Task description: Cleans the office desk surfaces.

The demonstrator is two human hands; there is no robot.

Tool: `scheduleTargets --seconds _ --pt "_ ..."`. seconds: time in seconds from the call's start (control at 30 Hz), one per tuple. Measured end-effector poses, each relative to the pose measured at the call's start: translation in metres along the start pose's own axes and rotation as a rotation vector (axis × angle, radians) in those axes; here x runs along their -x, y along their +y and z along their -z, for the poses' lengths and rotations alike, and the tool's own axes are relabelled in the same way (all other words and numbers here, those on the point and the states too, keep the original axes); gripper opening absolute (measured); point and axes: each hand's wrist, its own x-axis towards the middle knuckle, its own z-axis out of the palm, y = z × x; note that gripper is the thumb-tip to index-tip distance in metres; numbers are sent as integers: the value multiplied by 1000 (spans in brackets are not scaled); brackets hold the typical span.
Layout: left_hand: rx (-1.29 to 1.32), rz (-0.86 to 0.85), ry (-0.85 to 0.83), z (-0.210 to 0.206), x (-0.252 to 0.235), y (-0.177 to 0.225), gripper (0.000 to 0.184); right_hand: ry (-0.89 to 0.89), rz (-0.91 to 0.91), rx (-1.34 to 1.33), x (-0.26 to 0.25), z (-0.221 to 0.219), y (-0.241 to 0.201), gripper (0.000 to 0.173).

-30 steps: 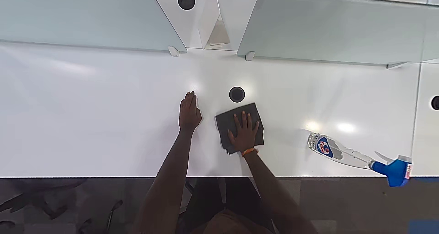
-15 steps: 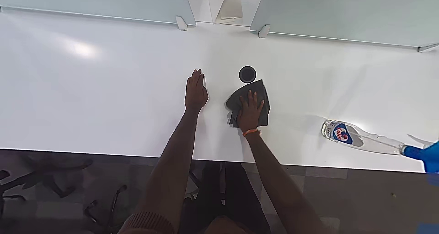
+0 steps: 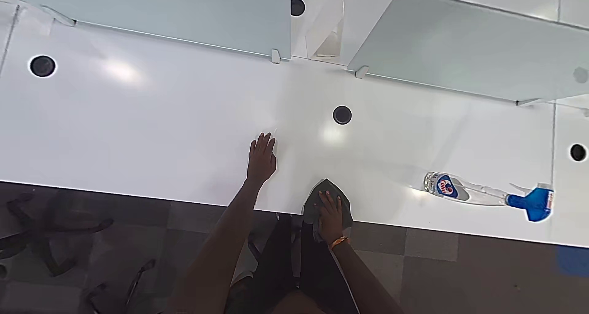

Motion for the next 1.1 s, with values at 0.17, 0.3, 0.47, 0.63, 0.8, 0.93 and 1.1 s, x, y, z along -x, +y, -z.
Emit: scheduleTargets --seconds 0.17,0.3,0.47,0.63,0.8,0.93,1.1 --pt "-40 17 -109 -4 4 -4 53 84 -1 20 -65 -8 -7 31" --pt "-53 21 -95 -3 4 -4 54 120 22 53 -146 -2 2 31" --pt "-56 18 -93 -4 2 -4 54 84 27 84 -228 13 11 29" --pt "-77 31 -110 -4 2 -4 56 71 26 119 -301 17 22 24" --pt "-58 27 -83 -5 3 -3 54 100 7 140 -312 14 23 25" --pt "-34 24 -82 -6 4 -5 53 47 -60 156 -248 4 -2 31" --pt "-13 24 -66 -8 4 -8 54 36 -19 87 -107 -21 -48 33"
